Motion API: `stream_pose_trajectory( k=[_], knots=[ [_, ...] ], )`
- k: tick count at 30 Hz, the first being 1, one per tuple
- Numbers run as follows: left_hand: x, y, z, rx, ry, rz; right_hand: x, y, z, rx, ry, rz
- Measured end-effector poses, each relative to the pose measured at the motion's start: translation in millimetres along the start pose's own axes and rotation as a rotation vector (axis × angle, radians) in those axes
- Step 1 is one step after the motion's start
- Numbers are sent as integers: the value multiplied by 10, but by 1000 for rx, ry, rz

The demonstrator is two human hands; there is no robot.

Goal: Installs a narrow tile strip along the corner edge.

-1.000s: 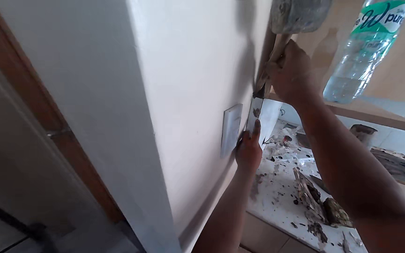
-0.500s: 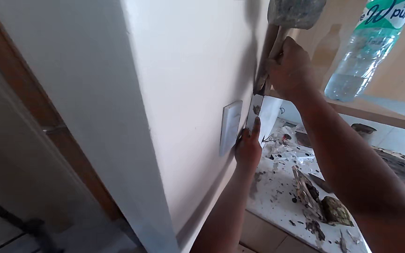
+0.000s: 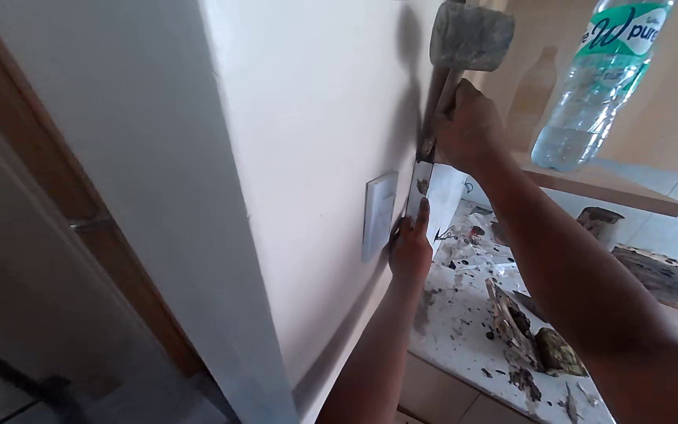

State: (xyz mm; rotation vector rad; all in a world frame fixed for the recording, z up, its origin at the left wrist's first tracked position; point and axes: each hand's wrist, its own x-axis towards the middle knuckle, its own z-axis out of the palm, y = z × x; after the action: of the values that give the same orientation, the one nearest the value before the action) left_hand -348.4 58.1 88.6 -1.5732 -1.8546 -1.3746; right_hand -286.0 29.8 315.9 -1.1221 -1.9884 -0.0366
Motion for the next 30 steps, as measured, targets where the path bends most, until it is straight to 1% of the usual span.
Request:
stream_pose_trajectory(
  k=[4, 8, 12, 16, 19, 22, 28, 30],
  knots=[
    [-3, 5, -31, 9, -50, -16, -4, -46, -26, -17, 7, 5],
    [-13, 7, -25, 1, -42, -13, 5, -29, 14, -43, -40, 23],
    [-18, 1, -17, -2, -7, -5, 19, -37, 45, -77, -50, 10],
    [0, -3, -22, -11, -28, -9, 33, -82, 28, -107, -64, -6],
    [-27, -21, 19, 0, 27, 16, 32, -72, 50, -113, -90, 8],
    [-23, -25, 28, -2, 52, 23, 39, -76, 25, -112, -62, -3],
    [-13, -23, 15, -7, 30, 14, 22, -67, 34, -102, -58, -1],
    [-20, -23, -1, -13, 3, 0, 12, -60, 59, -129, -90, -9]
  ],
)
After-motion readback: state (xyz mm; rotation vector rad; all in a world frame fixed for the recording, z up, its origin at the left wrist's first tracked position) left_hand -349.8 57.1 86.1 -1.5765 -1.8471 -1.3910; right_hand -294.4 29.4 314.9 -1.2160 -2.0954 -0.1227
